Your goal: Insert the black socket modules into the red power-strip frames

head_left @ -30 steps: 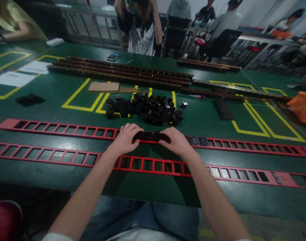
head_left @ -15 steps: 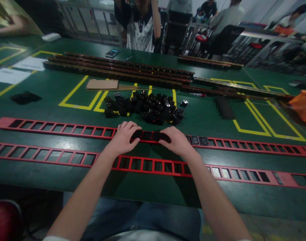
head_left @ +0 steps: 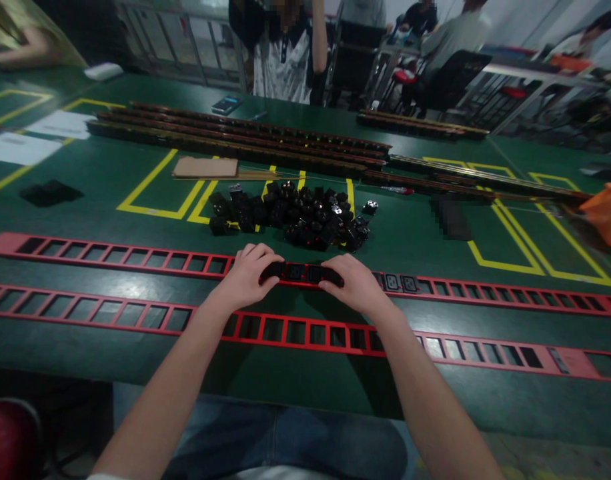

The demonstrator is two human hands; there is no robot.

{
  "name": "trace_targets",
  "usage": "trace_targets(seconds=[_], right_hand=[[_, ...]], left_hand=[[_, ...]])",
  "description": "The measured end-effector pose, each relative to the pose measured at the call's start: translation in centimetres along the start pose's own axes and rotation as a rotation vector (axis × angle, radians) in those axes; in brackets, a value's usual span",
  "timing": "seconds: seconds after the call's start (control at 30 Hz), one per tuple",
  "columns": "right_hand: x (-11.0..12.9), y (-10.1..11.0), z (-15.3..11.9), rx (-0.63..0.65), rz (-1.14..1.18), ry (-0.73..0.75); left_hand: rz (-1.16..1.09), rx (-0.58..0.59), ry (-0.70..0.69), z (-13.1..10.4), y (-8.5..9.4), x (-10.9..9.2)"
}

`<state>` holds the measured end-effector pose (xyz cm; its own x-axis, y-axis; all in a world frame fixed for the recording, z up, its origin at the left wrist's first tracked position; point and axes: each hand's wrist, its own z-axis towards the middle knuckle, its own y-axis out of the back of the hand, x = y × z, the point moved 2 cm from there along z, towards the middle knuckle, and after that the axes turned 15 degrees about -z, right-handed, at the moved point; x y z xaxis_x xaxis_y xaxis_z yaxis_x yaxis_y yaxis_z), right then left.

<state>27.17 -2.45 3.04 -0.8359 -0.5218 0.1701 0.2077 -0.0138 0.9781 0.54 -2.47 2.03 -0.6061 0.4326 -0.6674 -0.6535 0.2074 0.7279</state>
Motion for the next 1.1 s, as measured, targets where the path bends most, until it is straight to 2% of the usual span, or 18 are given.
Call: trace_targets(seconds=[0.37,0.8,1.1], right_hand=[[0.1,0.03,0.05,0.015,-0.01,-0.002],[-0.02,0.02,0.12,0.017,-0.004,-0.003],[-0.05,-0.1,0.14,0.01,-0.005,-0.006]], left_hand=[[0.066,0.027,0.034,0.13,0.0,0.19],[-0.016,0.038,0.124,0.41,0.12,0.3],[0.003,0.056,0.089,0.44,0.12,0.28]])
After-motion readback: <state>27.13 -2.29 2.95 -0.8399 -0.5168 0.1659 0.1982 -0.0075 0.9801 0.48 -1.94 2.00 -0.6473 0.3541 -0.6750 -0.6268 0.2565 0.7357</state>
